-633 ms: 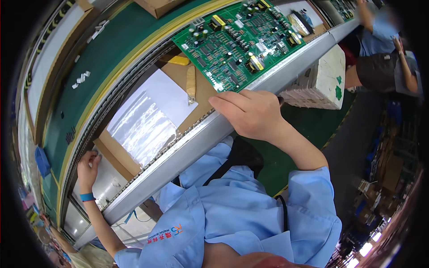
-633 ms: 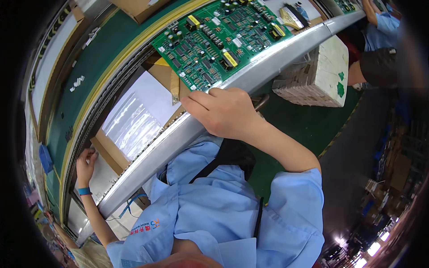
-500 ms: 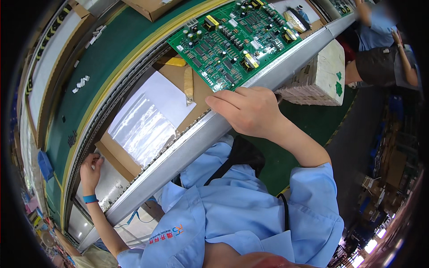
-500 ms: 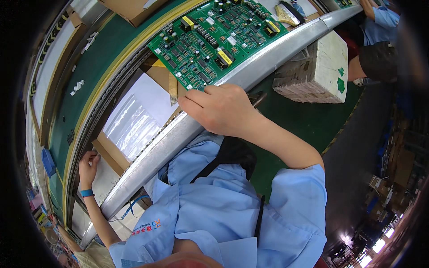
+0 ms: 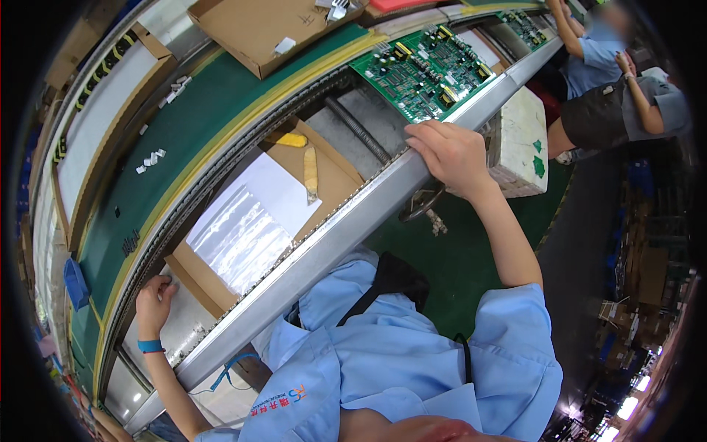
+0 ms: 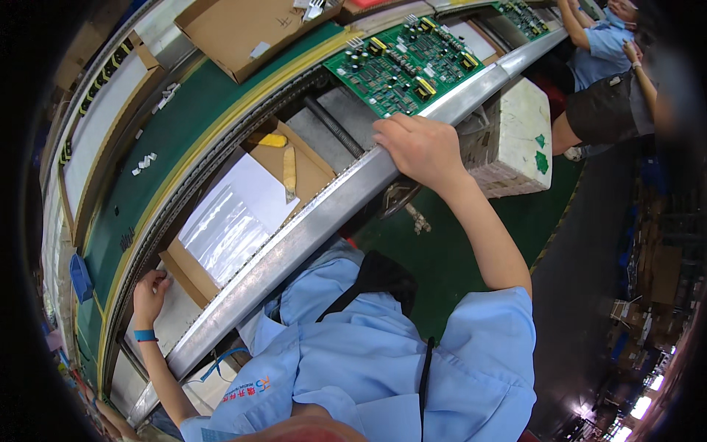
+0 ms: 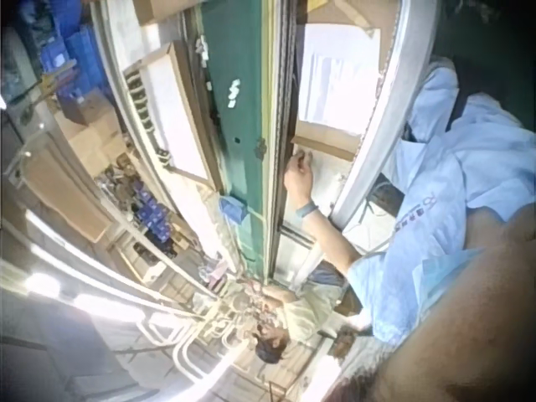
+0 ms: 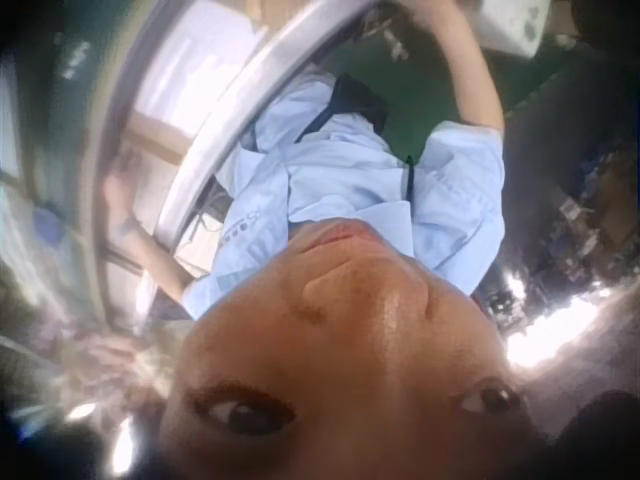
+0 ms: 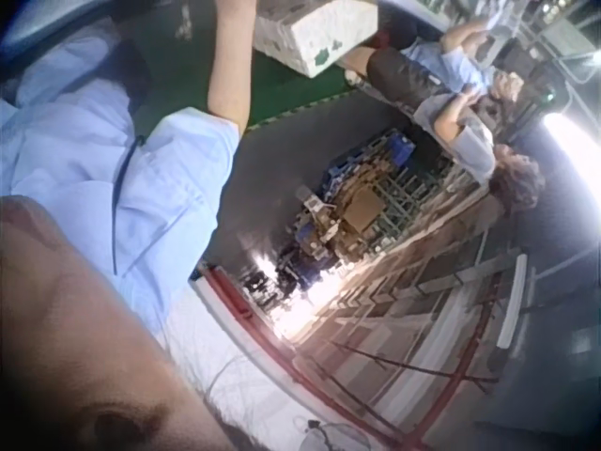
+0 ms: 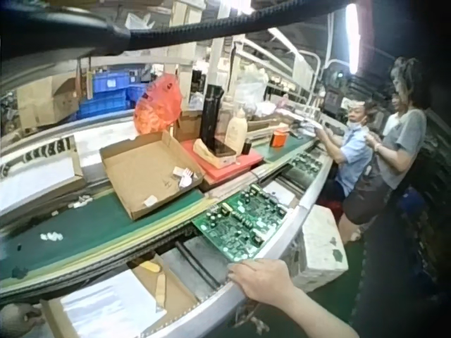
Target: Manually assemble and inspect electronic components on a printed circuit board at an industrial assembly line.
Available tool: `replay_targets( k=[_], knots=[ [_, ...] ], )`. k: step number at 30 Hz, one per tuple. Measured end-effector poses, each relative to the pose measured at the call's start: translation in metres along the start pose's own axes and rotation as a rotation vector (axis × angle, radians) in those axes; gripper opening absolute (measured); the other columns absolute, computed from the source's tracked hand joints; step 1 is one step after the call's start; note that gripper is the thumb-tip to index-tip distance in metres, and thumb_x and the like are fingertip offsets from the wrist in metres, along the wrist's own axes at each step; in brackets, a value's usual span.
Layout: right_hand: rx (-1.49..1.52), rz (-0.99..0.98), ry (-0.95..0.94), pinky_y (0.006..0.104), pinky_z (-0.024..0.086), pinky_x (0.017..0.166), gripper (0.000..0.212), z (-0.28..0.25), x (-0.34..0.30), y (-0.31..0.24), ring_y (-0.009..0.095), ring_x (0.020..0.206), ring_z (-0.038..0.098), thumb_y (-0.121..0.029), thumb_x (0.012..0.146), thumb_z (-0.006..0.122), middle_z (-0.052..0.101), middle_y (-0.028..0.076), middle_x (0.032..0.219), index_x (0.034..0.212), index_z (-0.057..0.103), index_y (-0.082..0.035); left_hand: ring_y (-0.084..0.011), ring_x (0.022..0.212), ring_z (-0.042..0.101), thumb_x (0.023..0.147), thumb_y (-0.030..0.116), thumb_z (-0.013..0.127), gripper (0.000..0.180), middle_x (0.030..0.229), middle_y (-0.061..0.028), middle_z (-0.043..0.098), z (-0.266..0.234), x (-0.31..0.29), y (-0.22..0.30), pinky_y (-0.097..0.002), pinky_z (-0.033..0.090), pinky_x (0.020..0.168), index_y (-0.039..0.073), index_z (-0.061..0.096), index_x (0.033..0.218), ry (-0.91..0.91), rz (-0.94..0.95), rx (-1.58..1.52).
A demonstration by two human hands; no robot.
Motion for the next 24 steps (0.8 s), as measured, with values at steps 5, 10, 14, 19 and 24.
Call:
replay_targets(
  k=[5,10,14,19,24],
  knots=[
    [-0.034,0.082,0.070,0.0333,0.051,0.059,0.010,0.000,-0.004,0.042,0.022,0.071,0.066,-0.022,0.086,0.068,0.066,0.001,0.081,0.092,0.068,-0.014,-0.0266,0.071,0.065,0.080,0.014,0.071,0.021,0.079,-0.0138,0.066,-0.006,0.001,0.007,-0.0370,0.050,0.066,0.003,0.068,0.097,0.004,-0.004,-0.011],
    [-0.064,0.106,0.072,0.0325,0.052,0.060,0.010,-0.008,-0.005,0.070,0.022,0.073,0.067,-0.022,0.088,0.065,0.067,0.001,0.082,0.094,0.069,-0.015,-0.0276,0.071,0.064,0.077,0.014,0.072,0.021,0.078,-0.0131,0.065,-0.012,-0.001,0.014,-0.0378,0.050,0.066,0.004,0.068,0.095,0.012,0.008,-0.029],
    [-0.100,0.167,0.019,0.0338,0.053,0.063,0.012,-0.008,-0.009,0.106,0.023,0.078,0.067,-0.025,0.090,0.062,0.067,0.002,0.085,0.097,0.068,-0.016,-0.0284,0.072,0.063,0.074,0.013,0.073,0.020,0.077,-0.0130,0.065,-0.012,-0.005,0.008,-0.0383,0.050,0.066,0.004,0.068,0.092,0.045,0.043,-0.048],
    [-0.140,0.251,-0.003,0.0374,0.053,0.069,0.016,-0.010,-0.013,0.144,0.025,0.084,0.067,-0.029,0.092,0.059,0.068,0.003,0.089,0.099,0.068,-0.017,-0.0290,0.073,0.064,0.075,0.013,0.073,0.020,0.077,-0.0131,0.065,-0.015,-0.008,0.009,-0.0388,0.050,0.066,0.004,0.068,0.092,0.053,0.029,-0.040],
    [-0.319,0.427,0.008,0.0401,0.053,0.073,0.021,-0.009,-0.019,0.166,0.026,0.092,0.065,-0.032,0.093,0.058,0.068,0.003,0.095,0.099,0.068,-0.014,-0.0288,0.071,0.064,0.074,0.013,0.073,0.020,0.076,-0.0137,0.066,-0.019,-0.011,0.012,-0.0383,0.050,0.065,0.004,0.070,0.092,0.069,0.036,-0.039]
  ],
)
Point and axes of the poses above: each hand's wrist, its own x-axis towards the middle knuckle, its own z-axis out of the palm, y = z × x, the point moved 4 cm from there along x, towards the middle knuckle
